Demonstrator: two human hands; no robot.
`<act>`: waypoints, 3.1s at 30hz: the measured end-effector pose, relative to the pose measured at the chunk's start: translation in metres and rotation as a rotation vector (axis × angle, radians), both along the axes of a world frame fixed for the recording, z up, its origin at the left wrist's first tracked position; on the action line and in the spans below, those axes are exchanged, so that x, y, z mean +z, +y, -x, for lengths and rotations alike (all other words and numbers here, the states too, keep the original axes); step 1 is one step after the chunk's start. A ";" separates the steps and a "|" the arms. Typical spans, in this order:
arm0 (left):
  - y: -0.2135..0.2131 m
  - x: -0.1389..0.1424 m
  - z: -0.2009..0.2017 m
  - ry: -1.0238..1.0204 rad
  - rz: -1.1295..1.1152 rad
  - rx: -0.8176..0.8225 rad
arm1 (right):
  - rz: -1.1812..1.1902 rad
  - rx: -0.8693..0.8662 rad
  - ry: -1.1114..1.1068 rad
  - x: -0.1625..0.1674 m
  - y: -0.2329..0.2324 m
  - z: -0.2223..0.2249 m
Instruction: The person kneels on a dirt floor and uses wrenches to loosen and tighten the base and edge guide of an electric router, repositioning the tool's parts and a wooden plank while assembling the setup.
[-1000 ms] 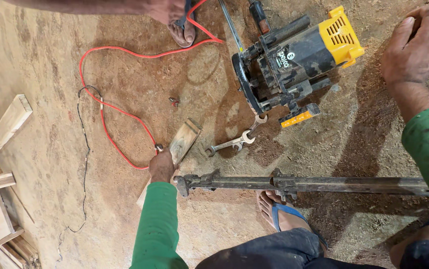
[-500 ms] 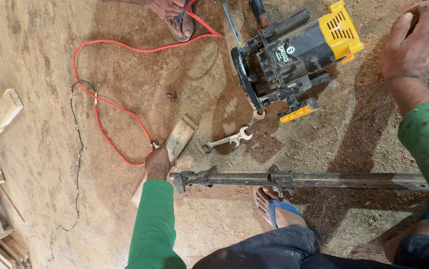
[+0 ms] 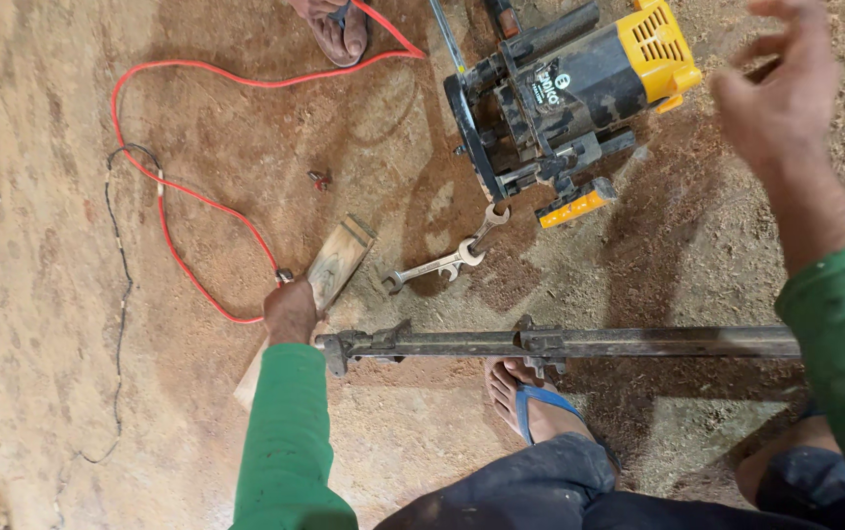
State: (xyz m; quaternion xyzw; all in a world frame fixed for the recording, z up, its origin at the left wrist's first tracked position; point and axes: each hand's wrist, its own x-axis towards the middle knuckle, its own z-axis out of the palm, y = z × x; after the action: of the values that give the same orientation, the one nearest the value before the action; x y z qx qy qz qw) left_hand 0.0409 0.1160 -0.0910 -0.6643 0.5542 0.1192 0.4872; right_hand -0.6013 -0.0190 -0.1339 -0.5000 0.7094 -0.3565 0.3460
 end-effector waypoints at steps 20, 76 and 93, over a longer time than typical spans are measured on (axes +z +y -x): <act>-0.061 0.058 0.201 1.086 0.589 0.303 | -0.398 0.266 -0.137 0.071 0.052 -0.114; -0.010 0.127 0.440 1.303 1.073 -0.779 | -0.405 -0.179 -1.170 0.000 0.057 0.058; -0.033 0.103 0.206 1.017 1.235 -0.385 | -0.444 -0.079 -1.262 0.002 -0.031 -0.055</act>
State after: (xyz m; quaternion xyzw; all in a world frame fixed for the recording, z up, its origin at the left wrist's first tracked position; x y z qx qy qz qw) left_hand -0.1652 0.0829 0.0124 -0.5707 0.7773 -0.0064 -0.2648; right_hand -0.5466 -0.0500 -0.1321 -0.0860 0.4453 -0.4386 0.7758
